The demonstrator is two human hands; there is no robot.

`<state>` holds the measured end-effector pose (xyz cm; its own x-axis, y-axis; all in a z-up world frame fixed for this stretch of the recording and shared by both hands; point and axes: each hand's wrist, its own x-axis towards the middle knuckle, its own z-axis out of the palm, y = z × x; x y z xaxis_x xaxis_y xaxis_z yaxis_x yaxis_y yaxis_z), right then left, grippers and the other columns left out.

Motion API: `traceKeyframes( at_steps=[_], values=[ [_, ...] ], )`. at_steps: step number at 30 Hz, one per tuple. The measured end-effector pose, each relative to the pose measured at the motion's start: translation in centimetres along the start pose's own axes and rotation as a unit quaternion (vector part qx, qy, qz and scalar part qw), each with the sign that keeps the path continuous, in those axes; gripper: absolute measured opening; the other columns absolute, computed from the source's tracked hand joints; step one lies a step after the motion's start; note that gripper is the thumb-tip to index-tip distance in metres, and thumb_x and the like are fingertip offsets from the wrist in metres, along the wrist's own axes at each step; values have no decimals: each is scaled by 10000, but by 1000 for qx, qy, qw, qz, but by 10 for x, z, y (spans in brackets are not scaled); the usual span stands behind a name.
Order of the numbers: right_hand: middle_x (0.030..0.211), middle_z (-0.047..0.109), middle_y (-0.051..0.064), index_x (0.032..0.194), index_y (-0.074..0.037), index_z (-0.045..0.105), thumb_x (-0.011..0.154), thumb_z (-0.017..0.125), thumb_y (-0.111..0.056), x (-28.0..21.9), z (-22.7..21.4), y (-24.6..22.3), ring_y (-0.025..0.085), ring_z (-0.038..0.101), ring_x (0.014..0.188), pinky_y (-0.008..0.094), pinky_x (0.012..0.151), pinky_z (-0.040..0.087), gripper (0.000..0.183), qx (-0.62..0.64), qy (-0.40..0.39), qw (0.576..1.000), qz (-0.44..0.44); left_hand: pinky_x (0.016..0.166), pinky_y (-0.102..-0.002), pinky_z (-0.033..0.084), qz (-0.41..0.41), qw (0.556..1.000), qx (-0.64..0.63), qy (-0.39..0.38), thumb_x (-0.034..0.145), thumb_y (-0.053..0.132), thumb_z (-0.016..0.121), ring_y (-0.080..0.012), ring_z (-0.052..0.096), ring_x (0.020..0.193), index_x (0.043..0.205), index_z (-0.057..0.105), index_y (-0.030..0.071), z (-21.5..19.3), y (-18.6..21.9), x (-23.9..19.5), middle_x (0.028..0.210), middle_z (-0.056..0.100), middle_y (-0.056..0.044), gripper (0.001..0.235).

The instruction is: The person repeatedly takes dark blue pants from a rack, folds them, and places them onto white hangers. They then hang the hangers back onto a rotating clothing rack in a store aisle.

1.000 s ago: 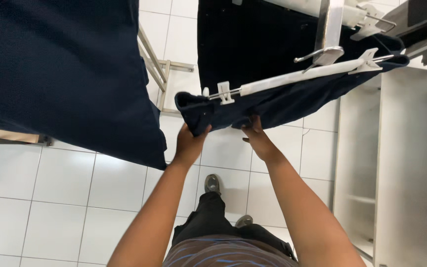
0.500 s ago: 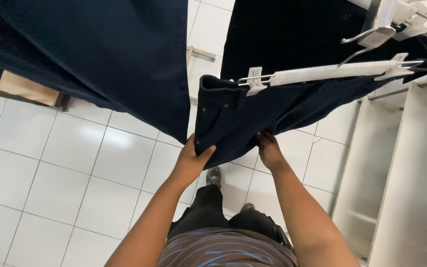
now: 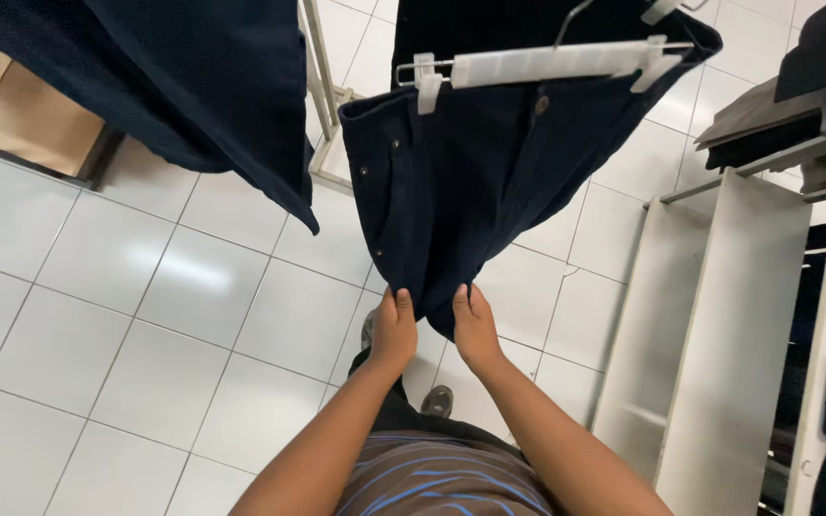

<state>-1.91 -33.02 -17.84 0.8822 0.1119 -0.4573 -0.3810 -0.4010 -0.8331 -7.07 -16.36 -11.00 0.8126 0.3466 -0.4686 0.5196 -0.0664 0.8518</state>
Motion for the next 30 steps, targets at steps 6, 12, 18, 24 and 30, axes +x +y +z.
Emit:
traceKeyframes(
  at_steps=[6,12,18,24,30],
  values=[
    [1068,779,152,1224,-102,788,1256,544,-394,5,-114,9,339,733,1101,507,983,561,382,-110,164,978,-73,1210,-619,526,22,991,6,133,1284,419,318,-469,600,1495,1667,525,-31,-41,43,-47,1560,652,-308,626],
    [1152,778,129,1486,-35,707,1195,634,-437,-103,-102,-92,288,744,1086,438,980,628,502,243,61,967,44,1264,-564,489,-31,1000,0,3,1061,716,693,-389,584,1545,1631,609,60,-31,41,-88,1589,682,-210,873],
    [1471,755,272,1504,-17,727,1164,661,-436,-125,-129,-2,417,700,1408,608,1164,550,543,225,-95,968,60,1038,-466,614,-65,994,-71,49,1147,553,697,-281,773,1231,1386,808,71,-13,-44,-125,1268,849,-139,549],
    [1079,792,115,1301,-41,761,1287,434,-433,-80,-60,94,225,758,1030,405,887,656,510,108,22,993,-43,933,-451,590,5,990,-64,128,1219,411,536,-326,771,1045,1080,792,32,46,-46,-145,985,816,-213,478],
    [837,601,-4,1093,-107,766,1235,607,-304,-108,-107,4,165,573,800,311,713,490,290,5,182,979,-91,731,-315,579,38,990,11,137,1266,386,441,-158,701,761,1027,740,107,-44,-4,-130,785,731,-36,474]
  ],
)
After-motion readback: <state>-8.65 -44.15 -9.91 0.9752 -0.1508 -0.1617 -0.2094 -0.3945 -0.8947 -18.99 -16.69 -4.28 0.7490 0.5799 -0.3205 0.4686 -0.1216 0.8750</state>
